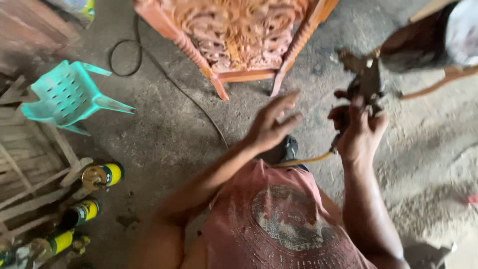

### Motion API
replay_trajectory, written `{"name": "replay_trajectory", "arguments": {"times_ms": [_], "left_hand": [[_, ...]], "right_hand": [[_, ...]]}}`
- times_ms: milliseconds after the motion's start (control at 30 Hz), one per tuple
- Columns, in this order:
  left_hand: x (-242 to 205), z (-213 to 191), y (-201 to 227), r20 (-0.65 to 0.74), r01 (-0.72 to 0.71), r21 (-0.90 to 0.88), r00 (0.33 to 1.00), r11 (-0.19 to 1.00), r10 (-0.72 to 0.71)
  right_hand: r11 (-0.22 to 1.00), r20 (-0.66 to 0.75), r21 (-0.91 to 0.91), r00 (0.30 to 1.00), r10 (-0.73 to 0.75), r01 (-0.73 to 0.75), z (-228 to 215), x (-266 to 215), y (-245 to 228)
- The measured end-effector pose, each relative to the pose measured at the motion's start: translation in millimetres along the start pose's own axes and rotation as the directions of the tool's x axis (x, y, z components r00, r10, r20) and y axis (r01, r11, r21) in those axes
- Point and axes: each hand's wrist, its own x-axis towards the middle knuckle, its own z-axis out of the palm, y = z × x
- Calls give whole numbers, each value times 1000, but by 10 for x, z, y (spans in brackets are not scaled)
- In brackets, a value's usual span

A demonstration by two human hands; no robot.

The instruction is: The person applies a liquid finish to a wooden chair using a spray gun. They move the sprayer across the seat and carved backrest while holding the air hose by hand, then sit on the floor to spray the legs and lower supports.

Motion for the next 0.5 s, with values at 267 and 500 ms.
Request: {"name": "replay_trajectory", "arguments": {"times_ms": [267,500], "left_hand": [[-770,333,-804,230,-22,-52,973,998,33],[-2199,-1373,-2422,210,259,338,916,905,-341]], "right_hand": [[959,-5,-31,959,-282,281,997,87,-794],[967,131,21,958,-254,254,802,-131,-826]]}}
